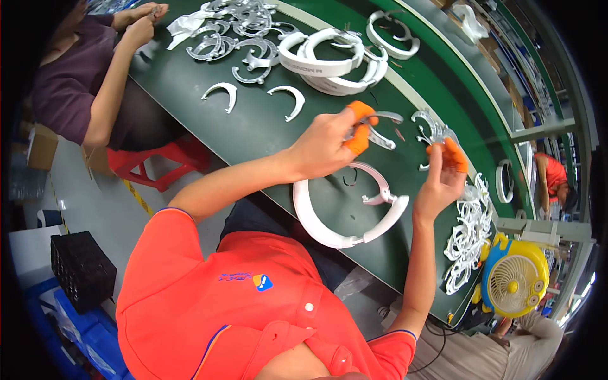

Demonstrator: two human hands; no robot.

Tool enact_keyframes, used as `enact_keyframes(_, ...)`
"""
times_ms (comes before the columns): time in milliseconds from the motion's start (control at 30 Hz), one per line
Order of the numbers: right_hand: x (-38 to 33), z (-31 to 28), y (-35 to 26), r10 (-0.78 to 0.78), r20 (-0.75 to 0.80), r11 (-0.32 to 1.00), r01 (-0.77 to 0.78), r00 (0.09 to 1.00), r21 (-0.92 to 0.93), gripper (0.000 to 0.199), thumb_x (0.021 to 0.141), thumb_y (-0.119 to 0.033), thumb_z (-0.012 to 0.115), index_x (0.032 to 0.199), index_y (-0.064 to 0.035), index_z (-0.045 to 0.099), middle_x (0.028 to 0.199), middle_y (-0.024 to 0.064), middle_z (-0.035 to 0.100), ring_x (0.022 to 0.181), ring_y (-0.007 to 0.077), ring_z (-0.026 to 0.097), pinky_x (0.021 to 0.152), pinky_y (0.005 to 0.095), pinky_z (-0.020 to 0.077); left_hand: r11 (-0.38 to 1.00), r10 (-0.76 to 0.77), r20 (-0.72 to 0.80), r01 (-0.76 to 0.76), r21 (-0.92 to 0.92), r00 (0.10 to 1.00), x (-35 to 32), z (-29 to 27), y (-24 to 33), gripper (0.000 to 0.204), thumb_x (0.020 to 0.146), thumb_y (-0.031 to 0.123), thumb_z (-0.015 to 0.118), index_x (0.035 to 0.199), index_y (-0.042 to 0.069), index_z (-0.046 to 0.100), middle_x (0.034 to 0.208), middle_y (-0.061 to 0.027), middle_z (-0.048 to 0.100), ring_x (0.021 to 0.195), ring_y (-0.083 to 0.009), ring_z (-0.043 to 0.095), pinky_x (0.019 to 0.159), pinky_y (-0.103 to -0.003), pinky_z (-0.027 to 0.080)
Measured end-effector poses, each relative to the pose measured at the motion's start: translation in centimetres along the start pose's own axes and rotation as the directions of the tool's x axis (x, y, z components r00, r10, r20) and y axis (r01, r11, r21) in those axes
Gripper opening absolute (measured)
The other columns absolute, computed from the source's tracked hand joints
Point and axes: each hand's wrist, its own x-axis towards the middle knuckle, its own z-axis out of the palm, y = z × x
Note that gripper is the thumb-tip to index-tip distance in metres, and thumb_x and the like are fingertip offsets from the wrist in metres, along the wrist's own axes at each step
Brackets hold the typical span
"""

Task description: The recorder is assembling white plastic components, applying adhesive and using pliers to join the parts at a factory workbench.

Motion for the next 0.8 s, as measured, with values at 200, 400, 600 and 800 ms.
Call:
enact_keyframes(200, -3.7, 8.4, 1.2, 0.132, 0.485, 0.96, 0.01, 0.864, -0.28, 0.02, 0.073, -0.016, 0.074, 0.083, -0.0016, 0.065, 0.071, 0.0089, 0.063, 0.06, 0.0152, 0.06, 0.056, 0.0272, 0.0482, 0.98, 0.174, -0.365, -0.125, 0.154, 0.915, -3.9, -2.9, 1.2, 0.023, 0.087, 0.003, 0.056, 0.109, -0.002, 0.051, 0.086, -0.01, 0.063, 0.065, -0.0147, 0.06, 0.06, -0.025, 0.048)
enact_keyframes(400, -4.9, 15.7, 0.6, -0.079, 0.714, 0.731, 0.527, 0.696, -0.433, 0.033, 0.072, -0.029, 0.069, 0.079, 0.0011, 0.058, 0.076, 0.0165, 0.058, 0.069, 0.0304, 0.06, 0.053, 0.0382, 0.0492, 0.98, 0.195, -0.512, -0.179, 0.081, 0.837, -6.3, -5.2, 1.2, 0.022, 0.09, 0.0, 0.051, 0.111, -0.004, 0.048, 0.086, -0.0076, 0.06, 0.062, -0.0079, 0.053, 0.056, -0.02, 0.043)
enact_keyframes(600, -5.7, 15.8, 1.0, -0.18, 0.649, 0.64, 0.589, 0.739, -0.493, 0.017, 0.076, -0.017, 0.063, 0.073, -0.0021, 0.055, 0.07, 0.0139, 0.055, 0.063, 0.0286, 0.058, 0.047, 0.038, 0.0472, 0.996, 0.007, -0.586, -0.057, -0.066, 0.811, -5.6, -5.4, 0.6, 0.02, 0.091, 0.001, 0.05, 0.111, -0.003, 0.048, 0.084, -0.0069, 0.059, 0.063, -0.0063, 0.052, 0.056, -0.02, 0.042)
enact_keyframes(800, -4.4, 10.3, 1.3, -0.284, 0.618, 0.534, 0.656, 0.733, -0.533, 0.016, 0.078, -0.014, 0.063, 0.069, -0.005, 0.052, 0.064, 0.0108, 0.053, 0.053, 0.0269, 0.056, 0.041, 0.0381, 0.0452, 0.994, -0.046, -0.472, -0.005, -0.105, 0.88, -4.6, -5.4, 0.1, 0.023, 0.091, 0.004, 0.051, 0.113, -0.002, 0.048, 0.085, -0.0066, 0.061, 0.063, -0.0063, 0.051, 0.056, -0.021, 0.042)
